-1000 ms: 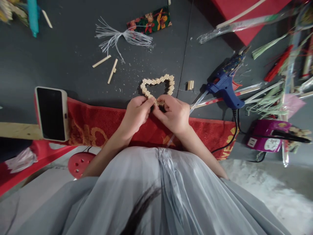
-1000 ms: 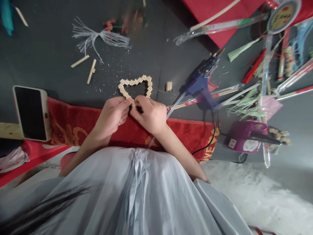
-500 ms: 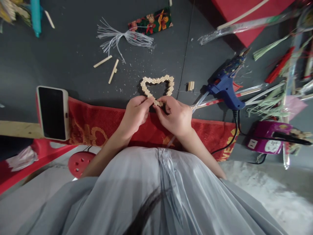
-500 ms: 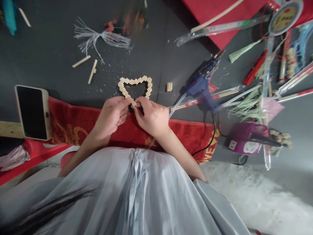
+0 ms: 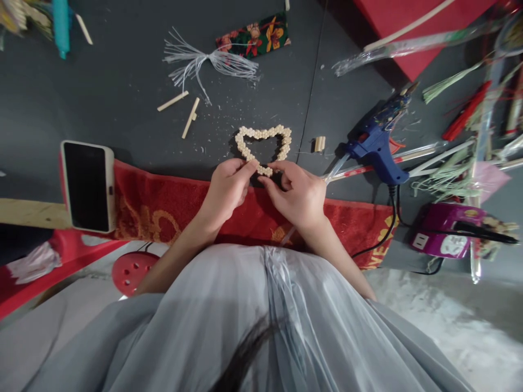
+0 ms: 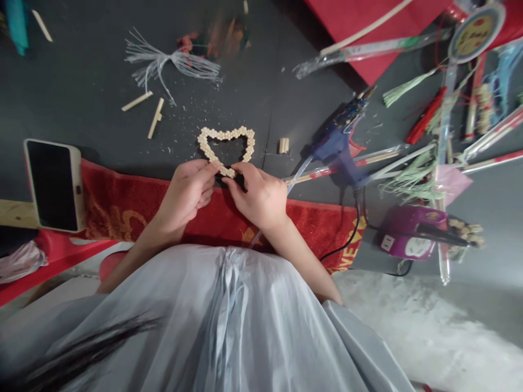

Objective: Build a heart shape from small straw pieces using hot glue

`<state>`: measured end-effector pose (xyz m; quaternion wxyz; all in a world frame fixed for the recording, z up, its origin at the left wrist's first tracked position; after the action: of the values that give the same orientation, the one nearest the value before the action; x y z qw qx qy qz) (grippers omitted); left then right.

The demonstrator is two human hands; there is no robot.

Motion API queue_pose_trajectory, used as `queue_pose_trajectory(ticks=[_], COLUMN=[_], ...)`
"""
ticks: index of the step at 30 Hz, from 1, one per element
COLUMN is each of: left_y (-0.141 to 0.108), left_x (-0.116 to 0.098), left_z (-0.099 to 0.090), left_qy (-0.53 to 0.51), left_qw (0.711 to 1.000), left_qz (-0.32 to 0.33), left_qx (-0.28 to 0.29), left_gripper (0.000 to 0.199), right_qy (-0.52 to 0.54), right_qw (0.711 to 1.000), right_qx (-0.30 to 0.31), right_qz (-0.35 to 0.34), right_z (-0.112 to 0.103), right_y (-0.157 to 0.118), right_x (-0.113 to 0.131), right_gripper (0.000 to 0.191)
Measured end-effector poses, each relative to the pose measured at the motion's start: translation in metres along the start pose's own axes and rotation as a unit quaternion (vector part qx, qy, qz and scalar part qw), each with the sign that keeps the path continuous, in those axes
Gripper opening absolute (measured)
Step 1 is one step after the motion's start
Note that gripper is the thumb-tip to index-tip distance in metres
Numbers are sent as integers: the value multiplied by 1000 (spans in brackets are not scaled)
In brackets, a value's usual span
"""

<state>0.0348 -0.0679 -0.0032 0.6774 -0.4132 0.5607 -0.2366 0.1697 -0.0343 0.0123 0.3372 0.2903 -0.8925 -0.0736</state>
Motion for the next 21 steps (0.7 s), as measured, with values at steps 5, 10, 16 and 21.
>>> queue_pose_trajectory(ticks=[5,10,16,21], left_y=[2,2,1,2], left_x=[2,2,2,2], left_z=[-2,-2,-2,-1], left_qy=[7,16,9,6], left_qw=[1000,1000,1000,1000], left_qz=[3,12,8,7], left_qx=[-4,-1,-2,0], left_gripper=[39,40,38,35], right_qy=[-1,4,13,-8], right_qw=[1000,999,999,1000], right_qx=[13,10,-11,24], right_qz=[-10,-34,-40,2], right_z=[2,2,-1,4], right_y=[-1,-1,1,5], right_x=[-1,0,3,3], right_gripper=[26,24,20,24])
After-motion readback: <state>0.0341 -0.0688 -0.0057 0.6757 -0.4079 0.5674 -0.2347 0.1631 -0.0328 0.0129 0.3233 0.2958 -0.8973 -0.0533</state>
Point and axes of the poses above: each hand's wrist, its own y-axis towards the middle knuckle, its own z-axis out of the palm, x = y × z, the point moved 6 cm from there along y, towards the middle knuckle, and after that the axes turned 11 degrees about -z, right-handed, at the moved point
